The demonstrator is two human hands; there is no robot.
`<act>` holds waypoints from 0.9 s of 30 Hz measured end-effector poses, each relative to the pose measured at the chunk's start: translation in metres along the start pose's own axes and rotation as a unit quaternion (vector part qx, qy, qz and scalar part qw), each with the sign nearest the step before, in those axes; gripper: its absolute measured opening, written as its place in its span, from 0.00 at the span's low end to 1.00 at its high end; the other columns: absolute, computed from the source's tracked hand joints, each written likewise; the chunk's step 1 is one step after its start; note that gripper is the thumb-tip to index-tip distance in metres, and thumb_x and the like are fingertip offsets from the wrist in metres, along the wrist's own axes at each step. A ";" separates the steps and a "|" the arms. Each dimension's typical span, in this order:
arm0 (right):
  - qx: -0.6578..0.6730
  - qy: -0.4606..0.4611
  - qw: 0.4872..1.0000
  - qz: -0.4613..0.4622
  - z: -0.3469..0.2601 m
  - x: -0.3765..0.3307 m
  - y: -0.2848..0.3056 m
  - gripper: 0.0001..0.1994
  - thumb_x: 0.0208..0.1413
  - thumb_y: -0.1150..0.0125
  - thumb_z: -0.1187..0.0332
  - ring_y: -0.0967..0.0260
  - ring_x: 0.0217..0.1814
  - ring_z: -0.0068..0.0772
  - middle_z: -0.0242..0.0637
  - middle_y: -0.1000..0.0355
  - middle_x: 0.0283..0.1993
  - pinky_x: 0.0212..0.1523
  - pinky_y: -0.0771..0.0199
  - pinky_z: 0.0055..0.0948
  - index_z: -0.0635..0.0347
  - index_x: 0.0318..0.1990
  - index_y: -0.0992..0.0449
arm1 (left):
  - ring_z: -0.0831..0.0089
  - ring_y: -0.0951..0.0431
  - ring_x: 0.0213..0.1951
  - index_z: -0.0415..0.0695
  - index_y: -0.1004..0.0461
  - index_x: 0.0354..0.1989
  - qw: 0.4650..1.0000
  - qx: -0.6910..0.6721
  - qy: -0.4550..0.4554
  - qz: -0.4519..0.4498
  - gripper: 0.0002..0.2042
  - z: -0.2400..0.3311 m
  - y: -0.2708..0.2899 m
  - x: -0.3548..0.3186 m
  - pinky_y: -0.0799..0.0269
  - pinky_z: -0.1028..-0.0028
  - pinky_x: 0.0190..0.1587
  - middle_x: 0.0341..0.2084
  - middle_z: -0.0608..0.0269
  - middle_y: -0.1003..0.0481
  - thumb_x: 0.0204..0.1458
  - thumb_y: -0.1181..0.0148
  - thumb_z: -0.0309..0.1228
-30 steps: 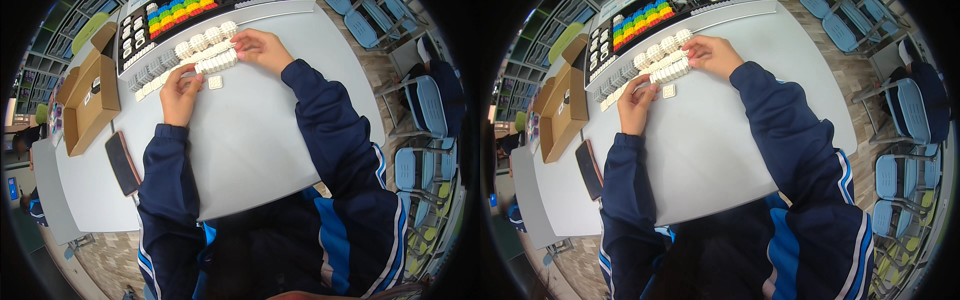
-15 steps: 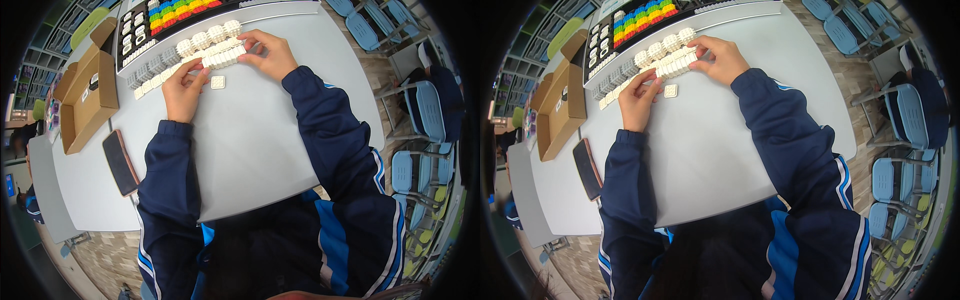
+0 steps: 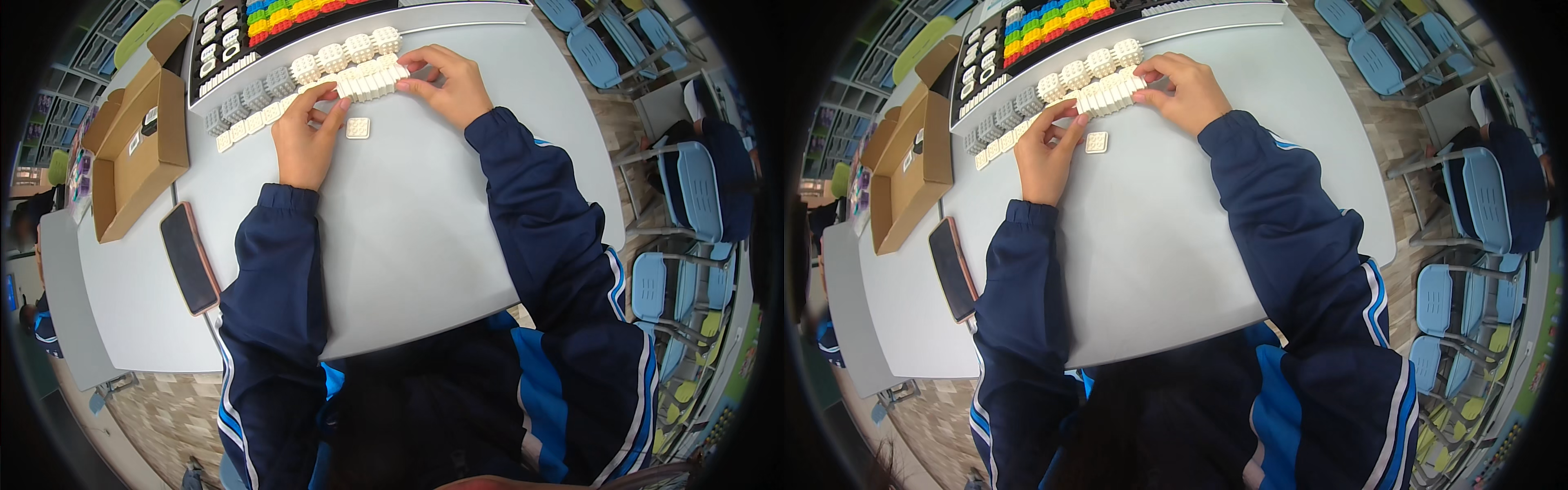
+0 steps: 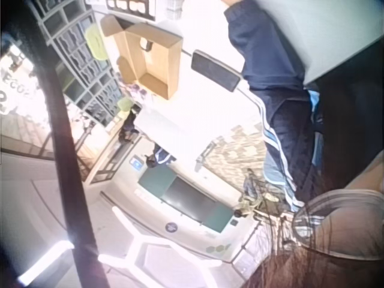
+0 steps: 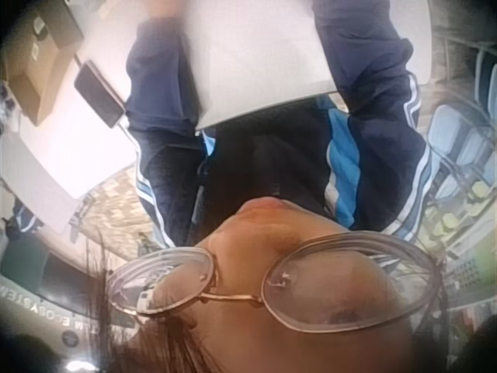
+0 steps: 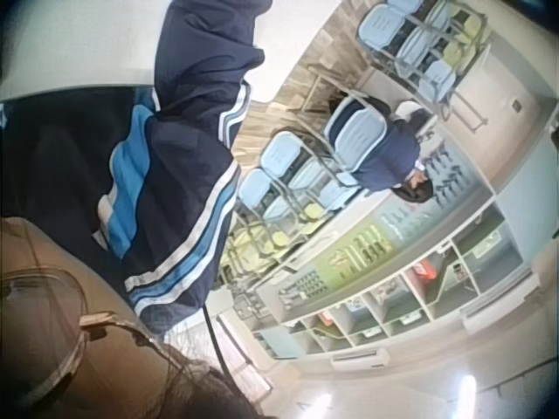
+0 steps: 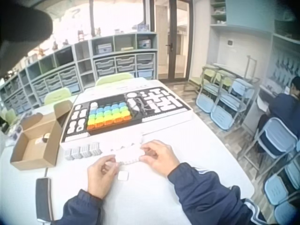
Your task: The person assembles small colorful building blocks into a long linear structure on a white table. They pick up individual blocks, connect them end-to-end, and occasionally adjust the alignment of the growing chain.
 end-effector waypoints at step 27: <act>0.061 -0.048 0.997 0.014 0.015 0.000 0.000 0.10 0.62 0.45 0.74 0.25 0.44 0.24 0.33 0.22 0.40 0.43 0.27 0.25 0.56 0.49 0.21 | 0.80 0.19 0.32 0.39 0.24 0.51 0.999 -0.002 -0.002 -0.043 0.12 0.003 0.003 -0.010 0.27 0.81 0.30 0.44 0.64 0.20 0.59 0.43 0.25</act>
Point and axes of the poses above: each hand's wrist, its own x-axis towards the middle knuckle, its own y-axis out of the back of the hand, z = x × y, the point moved 8 cm from there along x, towards the middle knuckle
